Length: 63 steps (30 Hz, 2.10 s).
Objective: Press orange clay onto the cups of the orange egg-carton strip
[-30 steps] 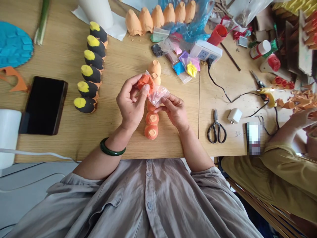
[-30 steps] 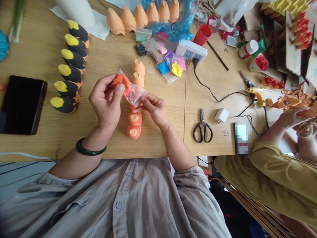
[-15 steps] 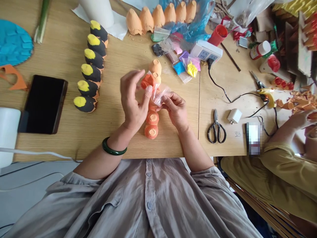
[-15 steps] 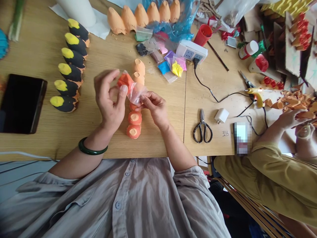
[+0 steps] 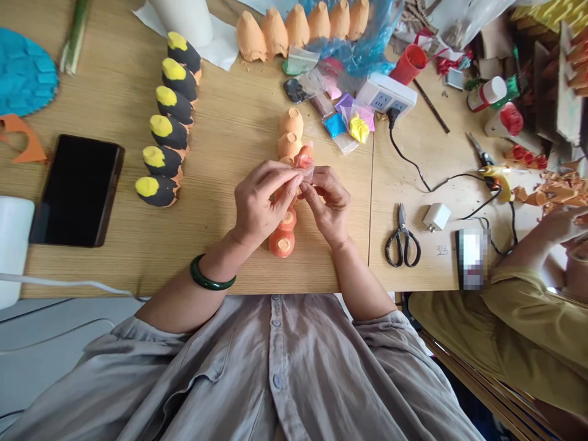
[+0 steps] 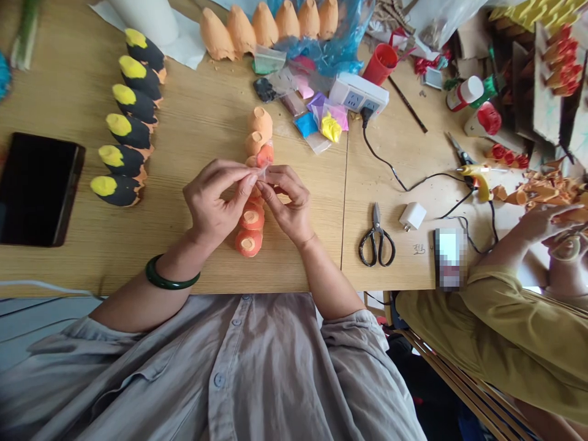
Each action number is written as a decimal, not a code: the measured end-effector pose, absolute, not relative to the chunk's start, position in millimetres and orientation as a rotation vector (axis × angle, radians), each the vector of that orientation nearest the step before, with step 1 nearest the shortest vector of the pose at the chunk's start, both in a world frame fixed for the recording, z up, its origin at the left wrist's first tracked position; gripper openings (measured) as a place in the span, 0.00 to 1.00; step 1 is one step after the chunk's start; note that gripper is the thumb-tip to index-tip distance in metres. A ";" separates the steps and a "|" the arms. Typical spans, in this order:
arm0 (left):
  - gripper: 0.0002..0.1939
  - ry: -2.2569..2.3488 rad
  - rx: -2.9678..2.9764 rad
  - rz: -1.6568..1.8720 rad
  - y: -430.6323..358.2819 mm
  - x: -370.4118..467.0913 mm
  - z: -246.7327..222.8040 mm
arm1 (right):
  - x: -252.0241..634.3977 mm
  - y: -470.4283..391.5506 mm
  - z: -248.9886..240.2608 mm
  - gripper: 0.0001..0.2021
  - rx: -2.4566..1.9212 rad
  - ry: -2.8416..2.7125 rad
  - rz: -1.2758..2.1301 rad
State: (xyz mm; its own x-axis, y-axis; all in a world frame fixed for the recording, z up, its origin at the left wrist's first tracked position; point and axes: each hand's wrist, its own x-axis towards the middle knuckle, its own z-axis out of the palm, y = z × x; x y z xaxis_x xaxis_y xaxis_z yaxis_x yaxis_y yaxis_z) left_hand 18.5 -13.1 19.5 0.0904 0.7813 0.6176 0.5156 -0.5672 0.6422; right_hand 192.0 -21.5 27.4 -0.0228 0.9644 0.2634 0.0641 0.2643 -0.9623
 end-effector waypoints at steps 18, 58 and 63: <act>0.21 1.524 2.342 1.444 -16.6 20.9 11.2 | 187.1 -18.8 12.5 0.08 -1.274 -1.346 0.793; 0.32 1.392 1.469 1.531 -0.7 20.9 12.8 | 186.1 -23.7 16.2 0.14 -0.983 -1.505 1.147; 0.33 1.328 1.304 1.564 -4.0 26.4 14.9 | 176.8 -27.3 -2.0 0.18 -0.924 -1.535 1.037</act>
